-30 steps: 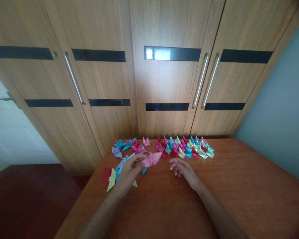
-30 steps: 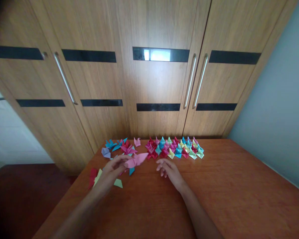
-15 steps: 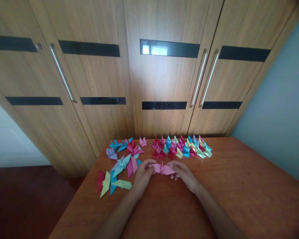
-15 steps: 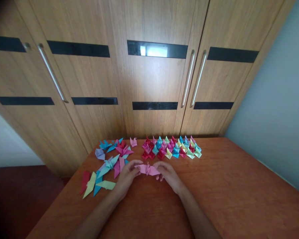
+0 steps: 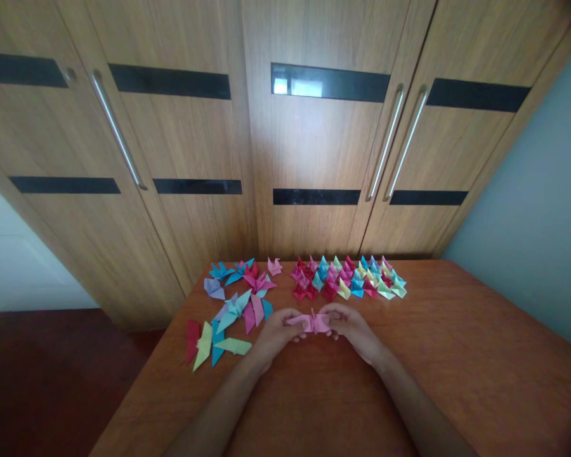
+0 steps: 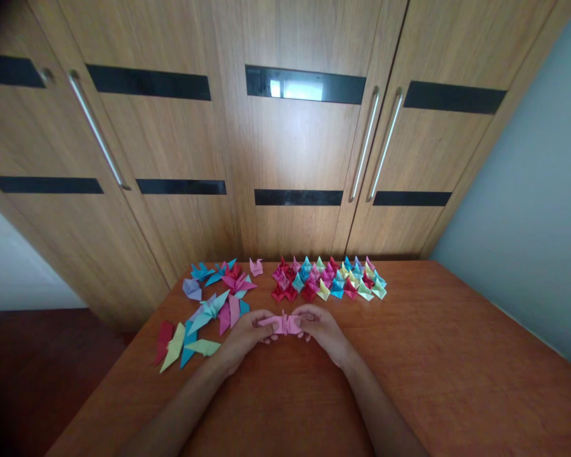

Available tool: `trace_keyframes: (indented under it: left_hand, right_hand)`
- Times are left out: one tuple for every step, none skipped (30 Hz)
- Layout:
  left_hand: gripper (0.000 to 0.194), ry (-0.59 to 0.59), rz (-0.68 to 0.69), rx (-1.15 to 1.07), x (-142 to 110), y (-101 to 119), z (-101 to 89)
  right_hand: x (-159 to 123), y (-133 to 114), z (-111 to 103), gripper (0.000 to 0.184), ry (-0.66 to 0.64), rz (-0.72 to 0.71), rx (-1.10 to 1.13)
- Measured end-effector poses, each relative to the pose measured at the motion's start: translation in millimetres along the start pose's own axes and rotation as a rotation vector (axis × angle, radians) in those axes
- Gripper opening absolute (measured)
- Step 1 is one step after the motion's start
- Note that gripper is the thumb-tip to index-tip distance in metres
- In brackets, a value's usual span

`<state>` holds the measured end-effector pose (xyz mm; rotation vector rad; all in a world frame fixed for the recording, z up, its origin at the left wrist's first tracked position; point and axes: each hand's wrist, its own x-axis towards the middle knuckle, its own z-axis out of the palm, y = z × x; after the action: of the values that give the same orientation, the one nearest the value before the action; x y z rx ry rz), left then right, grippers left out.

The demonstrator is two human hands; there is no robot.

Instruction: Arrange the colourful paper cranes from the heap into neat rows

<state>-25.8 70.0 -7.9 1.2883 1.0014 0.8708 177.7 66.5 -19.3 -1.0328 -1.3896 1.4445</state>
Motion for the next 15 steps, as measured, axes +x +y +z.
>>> trace_keyframes:
  left_hand:
    - [0.024,-0.004,-0.001,-0.011,-1,0,-0.7]
    - [0.024,-0.005,-0.005,-0.030,-1,1,-1.4]
    - [0.024,-0.006,-0.011,-0.055,-1,1,-2.2]
    - [0.025,-0.007,-0.019,-0.086,-1,0,-3.1]
    - [0.026,-0.009,-0.025,-0.121,-1,0,-4.2]
    - [0.026,-0.011,-0.031,-0.157,0,-1,-5.4]
    - [0.026,-0.014,-0.036,-0.193,1,-2,-6.7]
    - [0.026,-0.015,-0.042,-0.224,1,-3,-7.9]
    - [0.025,-0.012,-0.046,-0.250,2,-4,-9.0]
    - [0.025,-0.008,-0.050,-0.269,3,-5,-10.0]
    - [0.025,-0.003,-0.054,-0.283,3,-5,-10.7]
    - [0.025,0.006,-0.055,-0.290,4,-6,-11.2]
    - [0.025,0.015,-0.053,-0.294,4,-7,-11.5]
    - [0.025,0.026,-0.051,-0.293,5,-7,-11.6]
    - [0.026,0.040,-0.054,-0.287,6,-8,-11.5]
  right_hand:
    - [0,0,0,0.031,0.006,0.003,0.013]
    - [0,0,0,0.032,0.019,0.008,0.027]
    - [0,0,0,0.032,0.033,0.015,0.043]
    - [0,0,0,0.033,0.047,0.022,0.062]
    - [0,0,0,0.034,0.060,0.030,0.083]
    - [0,-1,-1,0.034,0.070,0.036,0.104]
    - [0,-1,-1,0.034,0.078,0.040,0.123]
    - [1,-1,-1,0.034,0.087,0.042,0.137]
    - [1,-1,-2,0.034,0.097,0.042,0.146]
    - [1,-1,-3,0.034,0.107,0.042,0.151]
    - [2,0,-3,0.033,0.115,0.041,0.153]
    - [3,2,-4,0.032,0.126,0.038,0.151]
    - [3,3,-5,0.031,0.140,0.035,0.139]
    - [4,4,-7,0.031,0.157,0.031,0.118]
    - [5,6,-8,0.030,0.176,0.025,0.087]
